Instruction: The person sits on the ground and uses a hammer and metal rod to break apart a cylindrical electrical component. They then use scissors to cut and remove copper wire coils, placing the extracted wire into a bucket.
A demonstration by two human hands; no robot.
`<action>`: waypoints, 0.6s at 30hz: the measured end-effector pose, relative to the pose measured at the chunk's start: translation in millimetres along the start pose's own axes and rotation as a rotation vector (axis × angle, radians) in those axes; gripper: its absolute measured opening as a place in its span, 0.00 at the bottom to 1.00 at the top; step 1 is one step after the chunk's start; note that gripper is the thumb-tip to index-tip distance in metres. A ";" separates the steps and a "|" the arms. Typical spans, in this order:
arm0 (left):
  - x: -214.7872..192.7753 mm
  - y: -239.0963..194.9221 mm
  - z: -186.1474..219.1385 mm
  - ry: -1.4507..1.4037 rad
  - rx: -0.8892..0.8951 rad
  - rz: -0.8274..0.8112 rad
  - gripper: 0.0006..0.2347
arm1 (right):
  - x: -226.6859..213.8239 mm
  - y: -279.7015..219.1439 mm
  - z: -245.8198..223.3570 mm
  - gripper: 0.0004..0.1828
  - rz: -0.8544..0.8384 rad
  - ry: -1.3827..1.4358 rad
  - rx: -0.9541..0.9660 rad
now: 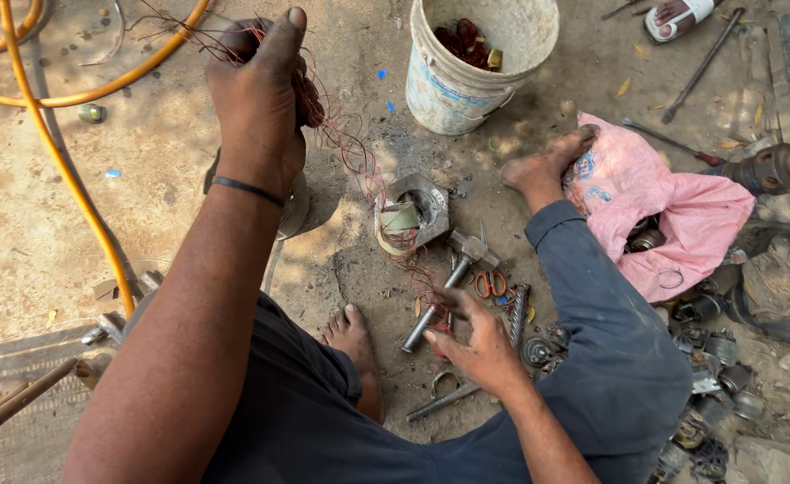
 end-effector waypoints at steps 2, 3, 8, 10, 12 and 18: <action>15.4 -13.1 -5.9 -0.036 -0.041 -0.071 0.08 | 0.2 20.2 -23.4 0.44 0.003 0.209 -0.100; 23.6 -20.9 -10.3 -0.032 -0.070 -0.109 0.09 | 4.7 32.5 -31.6 0.47 -0.001 0.346 -0.135; 50.9 -43.4 -21.6 0.003 -0.156 -0.183 0.09 | 42.4 96.4 -46.9 0.40 0.063 0.358 -0.274; 49.5 -36.0 -19.9 -0.013 -0.131 -0.160 0.08 | 57.5 107.6 -28.1 0.28 0.078 0.348 0.022; 36.9 -25.4 -20.4 -0.005 -0.079 -0.081 0.08 | 64.0 103.9 -23.8 0.20 0.082 0.387 0.050; -19.3 12.6 -29.1 -0.022 -0.015 0.207 0.07 | 54.6 71.9 -47.2 0.21 0.029 0.619 -0.174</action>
Point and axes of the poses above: each hand's wrist, its own y-axis towards the middle knuckle, its own x-axis out of the palm, z = x × y, the point moved 6 cm from there along y, towards the middle knuckle, and after that the axes turned 10 degrees about y, right-handed, at the moved point
